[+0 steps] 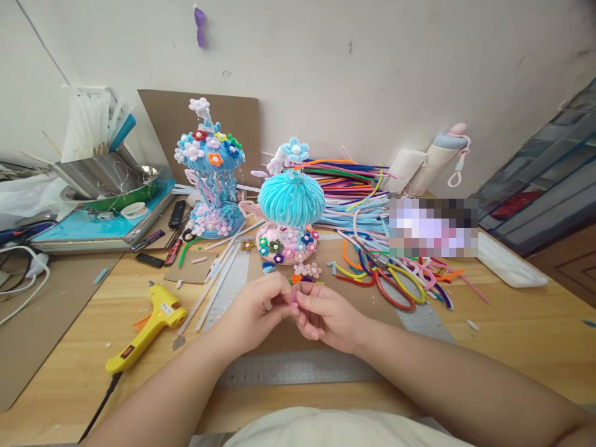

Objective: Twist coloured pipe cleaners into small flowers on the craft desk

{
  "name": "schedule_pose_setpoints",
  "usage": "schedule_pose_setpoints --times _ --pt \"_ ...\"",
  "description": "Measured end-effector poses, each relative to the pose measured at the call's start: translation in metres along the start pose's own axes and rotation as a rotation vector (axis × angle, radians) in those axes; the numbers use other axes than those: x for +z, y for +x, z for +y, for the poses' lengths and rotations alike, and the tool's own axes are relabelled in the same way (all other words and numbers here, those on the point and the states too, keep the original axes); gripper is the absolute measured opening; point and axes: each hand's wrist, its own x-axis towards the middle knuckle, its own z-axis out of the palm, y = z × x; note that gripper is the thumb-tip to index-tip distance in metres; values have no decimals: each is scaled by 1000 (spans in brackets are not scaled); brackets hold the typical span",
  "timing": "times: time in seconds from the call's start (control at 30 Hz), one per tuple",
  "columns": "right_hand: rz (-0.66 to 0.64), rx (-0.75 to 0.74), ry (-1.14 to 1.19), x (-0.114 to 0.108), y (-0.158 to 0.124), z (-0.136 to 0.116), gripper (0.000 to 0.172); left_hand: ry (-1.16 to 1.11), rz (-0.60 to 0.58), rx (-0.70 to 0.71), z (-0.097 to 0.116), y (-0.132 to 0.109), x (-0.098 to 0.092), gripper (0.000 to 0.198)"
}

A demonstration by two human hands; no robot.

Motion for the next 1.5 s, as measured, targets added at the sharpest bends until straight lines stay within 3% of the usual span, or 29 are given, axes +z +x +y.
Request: schedule_pose_setpoints --times 0.2,0.3,0.37,0.47,0.6,0.77,0.9,1.1,1.23,1.5 --pt "26 -37 -6 2 0 0 25 -115 -16 40 3 1 -1 12" --pt "97 -133 -116 4 0 2 26 -251 41 -113 1 1 7 18" --pt "155 -225 -238 6 0 4 25 -462 43 -232 -2 2 14 19" --pt "225 -362 -445 7 -2 6 21 -612 55 -313 -3 3 21 20" --pt "269 -479 -717 7 -7 6 16 -559 137 -312 0 3 23 18" --pt "255 -557 -972 8 -13 8 12 -340 160 -193 1 -1 23 5" --pt "209 -511 -934 5 -14 5 12 -190 169 -117 1 -2 20 4" --pt "87 -373 -936 -1 -10 -18 16 -49 90 -64 4 -1 9 9" --pt "87 -366 -1000 -3 -10 -24 17 -7 67 -67 5 -1 5 10" --pt "12 -276 -639 -9 -9 -25 22 -166 17 -119 8 -2 2 8"
